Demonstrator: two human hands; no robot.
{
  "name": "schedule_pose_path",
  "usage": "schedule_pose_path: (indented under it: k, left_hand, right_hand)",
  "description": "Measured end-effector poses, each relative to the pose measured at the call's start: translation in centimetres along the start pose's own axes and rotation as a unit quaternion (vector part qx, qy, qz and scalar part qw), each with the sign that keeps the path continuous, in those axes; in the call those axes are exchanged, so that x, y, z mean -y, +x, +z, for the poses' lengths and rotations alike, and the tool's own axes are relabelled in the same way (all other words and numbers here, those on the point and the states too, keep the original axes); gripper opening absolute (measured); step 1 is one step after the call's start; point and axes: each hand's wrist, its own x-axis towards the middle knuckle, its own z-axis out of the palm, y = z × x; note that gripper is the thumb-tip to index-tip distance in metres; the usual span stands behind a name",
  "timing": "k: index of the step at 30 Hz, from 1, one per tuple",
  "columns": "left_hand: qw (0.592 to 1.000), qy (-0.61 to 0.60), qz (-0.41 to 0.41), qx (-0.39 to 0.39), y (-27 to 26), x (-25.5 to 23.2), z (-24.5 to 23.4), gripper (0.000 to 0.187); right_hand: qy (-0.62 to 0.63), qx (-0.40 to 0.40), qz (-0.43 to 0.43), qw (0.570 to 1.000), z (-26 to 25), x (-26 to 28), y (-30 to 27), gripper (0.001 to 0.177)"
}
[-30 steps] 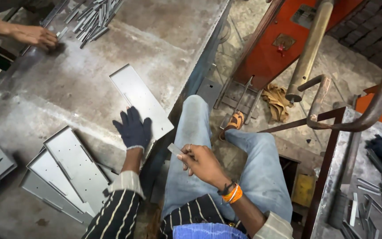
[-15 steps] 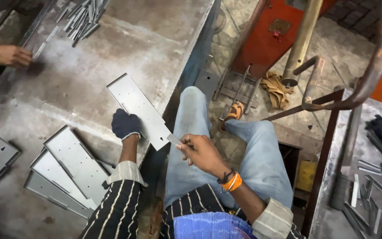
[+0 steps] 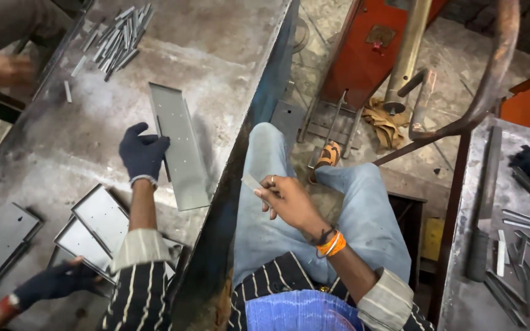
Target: Assembling metal parts by fitting components, marking them, and using industrial machinery like a spot welder.
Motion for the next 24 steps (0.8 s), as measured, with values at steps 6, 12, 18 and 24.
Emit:
schedule_pose_path:
  k: [6, 12, 18, 24]
  left_hand:
    - [0.843, -0.519, -0.100, 0.101, -2.0, -0.9, 0.0, 0.058]
    - [0.791, -0.494, -0.252, 0.258, -8.4, -13.5, 5.2, 0.036]
    - [0.719, -0.528, -0.251, 0.377, -12.3, -21.2, 10.9, 0.042]
    - [0.687, -0.482, -0.263, 0.477, -16.5, -23.5, 18.1, 0.038]
  right_hand:
    - [0.136, -0.069, -0.013, 0.988, -3.3, -2.9, 1.0, 0.020]
    - [0.074, -0.151, 0.000, 0.986, -8.1, -3.4, -1.3, 0.023]
    - [0.135, -0.244, 0.044, 0.959, -12.3, -4.2, -8.1, 0.025]
    - [0.198, -0.351, 0.029, 0.915, -15.6, -8.5, -15.6, 0.021]
